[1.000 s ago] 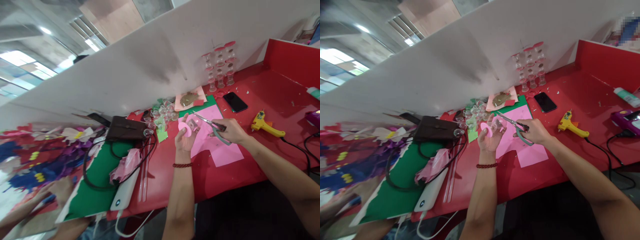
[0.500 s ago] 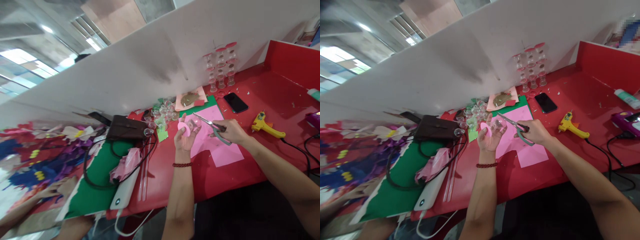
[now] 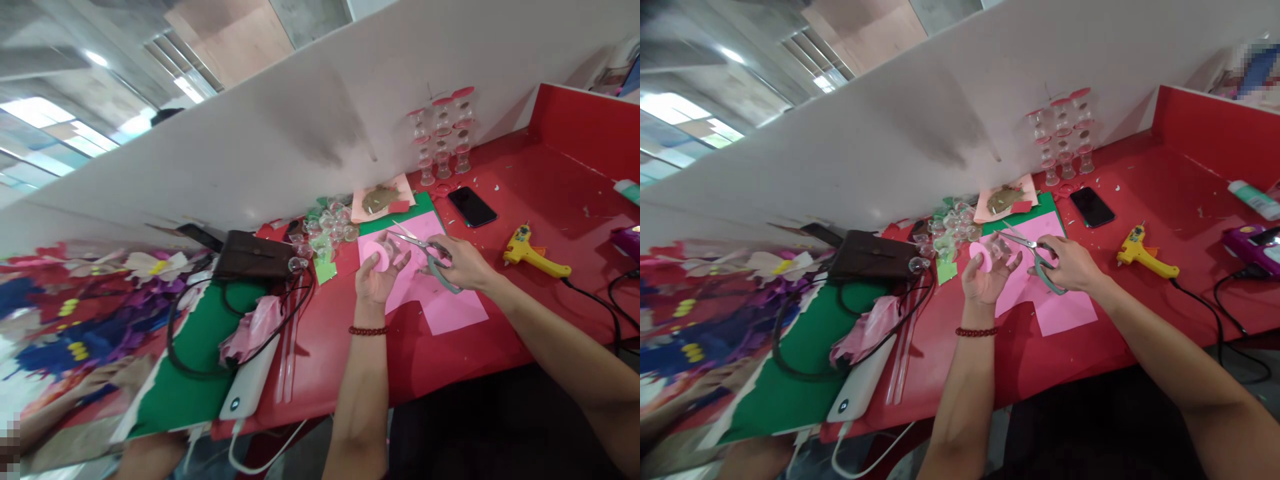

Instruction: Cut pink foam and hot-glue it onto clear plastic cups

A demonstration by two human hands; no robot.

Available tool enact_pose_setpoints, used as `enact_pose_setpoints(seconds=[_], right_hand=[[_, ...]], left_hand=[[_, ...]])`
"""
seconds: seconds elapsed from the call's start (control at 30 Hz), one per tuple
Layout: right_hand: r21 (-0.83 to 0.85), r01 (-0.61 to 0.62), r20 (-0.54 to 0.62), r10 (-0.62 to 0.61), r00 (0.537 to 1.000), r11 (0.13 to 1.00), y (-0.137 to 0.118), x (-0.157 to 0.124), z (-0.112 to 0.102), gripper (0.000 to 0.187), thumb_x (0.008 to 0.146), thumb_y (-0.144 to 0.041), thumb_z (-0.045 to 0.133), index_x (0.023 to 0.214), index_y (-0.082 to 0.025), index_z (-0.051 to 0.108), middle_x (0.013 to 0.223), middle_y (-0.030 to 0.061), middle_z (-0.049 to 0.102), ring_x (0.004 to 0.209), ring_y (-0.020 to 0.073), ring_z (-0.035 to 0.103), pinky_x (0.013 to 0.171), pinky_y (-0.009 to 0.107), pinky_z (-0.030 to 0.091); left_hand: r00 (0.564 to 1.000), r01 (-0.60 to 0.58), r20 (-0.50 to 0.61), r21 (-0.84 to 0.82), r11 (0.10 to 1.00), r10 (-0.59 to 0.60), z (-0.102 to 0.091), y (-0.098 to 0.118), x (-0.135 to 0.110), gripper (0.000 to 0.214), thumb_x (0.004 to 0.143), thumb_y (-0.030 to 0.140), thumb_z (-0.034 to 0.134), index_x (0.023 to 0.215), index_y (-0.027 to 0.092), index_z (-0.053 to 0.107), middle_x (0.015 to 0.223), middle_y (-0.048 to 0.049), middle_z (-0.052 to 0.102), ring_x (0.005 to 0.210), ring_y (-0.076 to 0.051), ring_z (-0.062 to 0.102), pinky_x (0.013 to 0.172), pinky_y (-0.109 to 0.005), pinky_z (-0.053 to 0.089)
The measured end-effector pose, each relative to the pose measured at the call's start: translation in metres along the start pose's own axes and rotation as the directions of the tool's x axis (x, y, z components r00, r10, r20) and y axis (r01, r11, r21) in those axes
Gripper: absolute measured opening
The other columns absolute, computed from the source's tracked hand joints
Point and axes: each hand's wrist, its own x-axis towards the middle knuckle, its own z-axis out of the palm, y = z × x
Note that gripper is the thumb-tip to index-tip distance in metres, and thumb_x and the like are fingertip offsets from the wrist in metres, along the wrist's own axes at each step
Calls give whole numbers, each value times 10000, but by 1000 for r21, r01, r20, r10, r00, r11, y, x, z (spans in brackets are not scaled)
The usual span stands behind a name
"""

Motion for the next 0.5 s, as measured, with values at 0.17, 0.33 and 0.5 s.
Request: enact_pose_setpoints(seconds=[0.17,0.33,0.5], right_hand=[[23,-2,6,2,1000,1000,0,0,0,470,782,-527,740,1096,-188,649,803,22,615,636,142,484,613,275,372],[53,4,5,-4,1000,999,-1,0,-2,462,774,-517,754,1081,-186,657,778,11,602,620,133,468,602,267,367],[87,17,-11,-16,1000,996,-3,1,-2,466,762,-519,766,1056,-170,670,750,5,590,599,127,448,592,270,358]], left_hand=[[998,-22,62,-29,999,24,0,-1,-1,536,729,294,756,1249,288,628,995,-20,715,1071,-224,664,1116,-526,427],[997,-38,67,-13,999,39,1,0,-1,583,690,306,778,1251,283,621,913,2,687,987,-194,661,1124,-502,413],[998,-31,51,5,1000,30,2,1,-1,570,669,321,777,1219,274,638,890,-1,676,979,-204,647,1115,-511,410]])
